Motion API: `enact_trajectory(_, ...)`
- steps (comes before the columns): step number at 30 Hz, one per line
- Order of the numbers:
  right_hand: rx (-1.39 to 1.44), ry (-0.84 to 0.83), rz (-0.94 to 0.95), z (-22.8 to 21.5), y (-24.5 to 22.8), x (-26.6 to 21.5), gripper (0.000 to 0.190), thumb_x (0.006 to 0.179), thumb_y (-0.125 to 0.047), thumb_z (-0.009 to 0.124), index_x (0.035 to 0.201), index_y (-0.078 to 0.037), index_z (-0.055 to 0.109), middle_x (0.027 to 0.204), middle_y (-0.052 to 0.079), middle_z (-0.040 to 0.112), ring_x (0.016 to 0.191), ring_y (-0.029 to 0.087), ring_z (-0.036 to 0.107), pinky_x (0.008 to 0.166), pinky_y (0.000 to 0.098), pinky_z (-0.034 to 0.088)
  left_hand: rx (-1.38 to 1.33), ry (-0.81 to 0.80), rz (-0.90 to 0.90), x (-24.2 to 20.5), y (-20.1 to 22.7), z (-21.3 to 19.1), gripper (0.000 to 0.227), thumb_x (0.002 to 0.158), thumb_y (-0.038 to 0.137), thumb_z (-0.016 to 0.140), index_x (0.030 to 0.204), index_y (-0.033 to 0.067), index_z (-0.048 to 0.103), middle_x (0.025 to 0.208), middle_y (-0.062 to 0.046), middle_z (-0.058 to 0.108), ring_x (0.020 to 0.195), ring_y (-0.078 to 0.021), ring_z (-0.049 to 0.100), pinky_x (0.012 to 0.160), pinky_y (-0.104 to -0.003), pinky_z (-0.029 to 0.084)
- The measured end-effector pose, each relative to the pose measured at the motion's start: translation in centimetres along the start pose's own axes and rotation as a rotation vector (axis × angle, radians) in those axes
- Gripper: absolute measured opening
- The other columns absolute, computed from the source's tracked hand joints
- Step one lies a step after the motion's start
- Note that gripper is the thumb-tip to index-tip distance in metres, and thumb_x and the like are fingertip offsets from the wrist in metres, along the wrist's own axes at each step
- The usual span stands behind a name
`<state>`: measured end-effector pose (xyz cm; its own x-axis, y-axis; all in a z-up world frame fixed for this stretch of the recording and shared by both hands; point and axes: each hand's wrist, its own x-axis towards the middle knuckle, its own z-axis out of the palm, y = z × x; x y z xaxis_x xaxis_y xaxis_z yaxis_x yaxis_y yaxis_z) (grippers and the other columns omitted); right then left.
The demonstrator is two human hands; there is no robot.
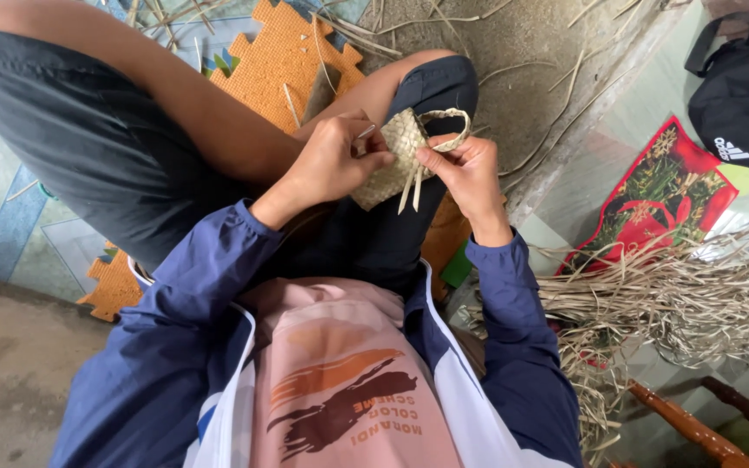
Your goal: Weaving a small decorative pouch or container from dried plant fibers
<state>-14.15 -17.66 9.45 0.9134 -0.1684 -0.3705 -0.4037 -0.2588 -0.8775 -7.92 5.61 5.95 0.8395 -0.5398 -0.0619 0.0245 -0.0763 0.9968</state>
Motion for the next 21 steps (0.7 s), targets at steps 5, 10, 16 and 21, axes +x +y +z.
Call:
enact_trajectory(5, 0.043, -0.071, 0.028, 0.6, -1.3, -0.3, 0.026, 0.079, -0.002, 0.09, 0.099, 0.002, 0.074, 0.076, 0.002, 0.073, 0.071, 0.001, 0.063, 0.067, 0.0176, 0.055, -0.019, -0.017, -0.092, 0.0, -0.6, 0.1, 0.012, 0.082, 0.015, 0.083, 0.08, 0.0122, 0.072, 0.078, -0.006, 0.064, 0.073, -0.0247, 0.066, 0.065, -0.033, 0.053)
enact_trajectory(10, 0.076, -0.159, 0.052, -0.4, -0.3, -0.1, 0.035, 0.079, 0.002, 0.088, 0.11, 0.005, 0.072, 0.085, 0.011, 0.074, 0.077, 0.01, 0.069, 0.072, 0.0254, 0.059, -0.048, -0.016, -0.113, 0.1, -0.7, -0.2, 0.011, 0.083, 0.017, 0.082, 0.081, 0.0112, 0.073, 0.079, -0.007, 0.064, 0.076, -0.025, 0.066, 0.065, -0.034, 0.052)
enact_trajectory(16, 0.045, -0.204, 0.061, -0.9, -0.1, 0.4, 0.029, 0.09, -0.001, 0.078, 0.116, 0.005, 0.071, 0.088, 0.01, 0.074, 0.082, 0.008, 0.066, 0.074, 0.0246, 0.059, -0.064, -0.012, -0.184, -0.3, -0.5, -0.1, 0.011, 0.084, 0.022, 0.081, 0.083, 0.0124, 0.075, 0.079, -0.008, 0.066, 0.073, -0.022, 0.065, 0.066, -0.034, 0.052)
enact_trajectory(21, 0.055, -0.24, 0.076, -1.1, -0.1, 1.0, 0.029, 0.093, -0.005, 0.076, 0.12, 0.005, 0.071, 0.094, 0.012, 0.076, 0.085, 0.009, 0.067, 0.078, 0.026, 0.06, -0.095, -0.025, -0.245, -0.6, -0.4, 0.0, 0.012, 0.085, 0.026, 0.079, 0.083, 0.0153, 0.075, 0.076, -0.002, 0.064, 0.072, -0.0146, 0.063, 0.066, -0.03, 0.053)
